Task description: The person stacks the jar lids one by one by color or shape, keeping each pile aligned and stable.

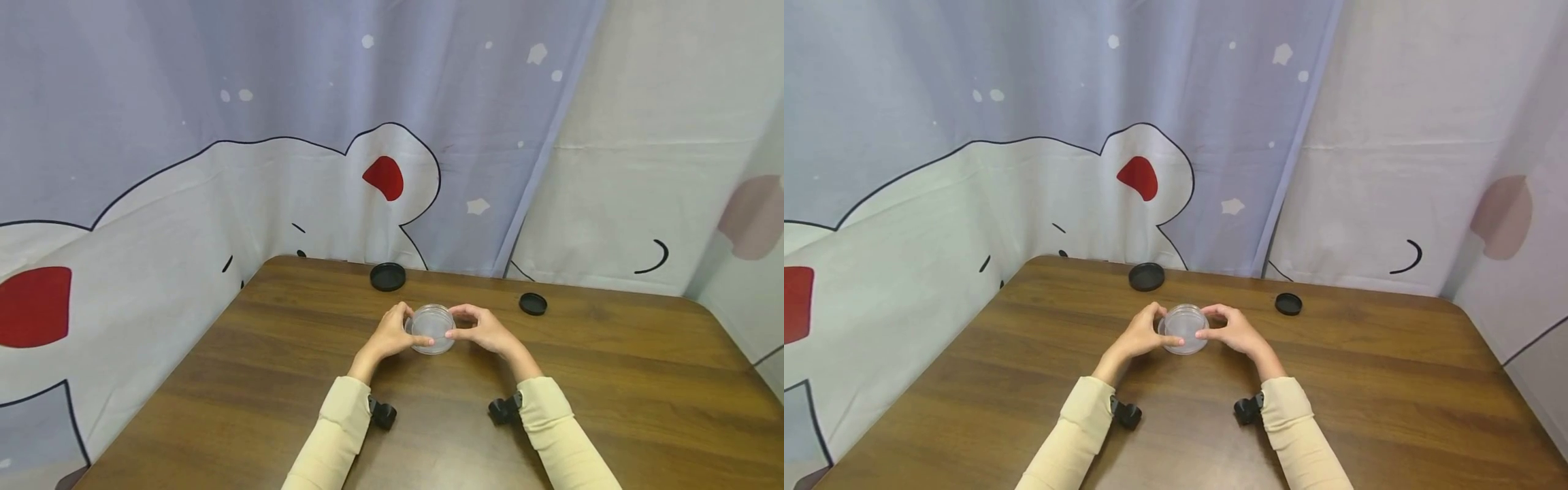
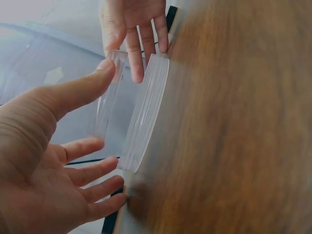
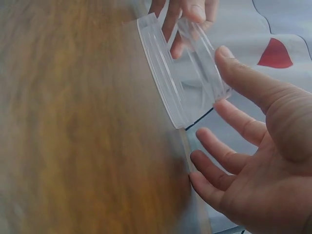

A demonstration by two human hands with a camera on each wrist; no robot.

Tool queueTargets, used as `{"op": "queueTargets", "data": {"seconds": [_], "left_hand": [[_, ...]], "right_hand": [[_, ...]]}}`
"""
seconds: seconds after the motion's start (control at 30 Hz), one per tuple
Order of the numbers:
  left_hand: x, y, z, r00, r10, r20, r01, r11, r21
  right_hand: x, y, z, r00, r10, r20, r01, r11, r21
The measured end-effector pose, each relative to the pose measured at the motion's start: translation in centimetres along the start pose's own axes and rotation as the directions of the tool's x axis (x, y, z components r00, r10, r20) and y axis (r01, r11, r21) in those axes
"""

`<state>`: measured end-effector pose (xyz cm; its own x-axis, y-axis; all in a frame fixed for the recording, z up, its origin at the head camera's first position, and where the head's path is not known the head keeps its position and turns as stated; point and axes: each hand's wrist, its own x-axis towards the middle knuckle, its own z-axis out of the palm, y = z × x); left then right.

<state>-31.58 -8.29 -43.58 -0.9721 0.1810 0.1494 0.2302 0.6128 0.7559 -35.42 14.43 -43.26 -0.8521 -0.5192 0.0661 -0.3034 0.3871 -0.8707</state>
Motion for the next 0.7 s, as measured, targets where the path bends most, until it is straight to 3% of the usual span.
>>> {"op": "queueTargets", "data": {"seconds": [0.4,0.7], "left_hand": [[0.10,-0.40,0.10,0.998,-0.042,0.047,0.043,0.999,-0.009],[-0.03,-0.57,0.10,0.998,-0.041,0.041,0.041,0.999,-0.007]], "right_hand": [[0.03,0.65,-0.08,1.000,0.012,0.017,-0.012,1.000,-0.018],[0.09,0.97,0.18,1.000,0.012,0.009,-0.011,0.997,-0.070]]}}
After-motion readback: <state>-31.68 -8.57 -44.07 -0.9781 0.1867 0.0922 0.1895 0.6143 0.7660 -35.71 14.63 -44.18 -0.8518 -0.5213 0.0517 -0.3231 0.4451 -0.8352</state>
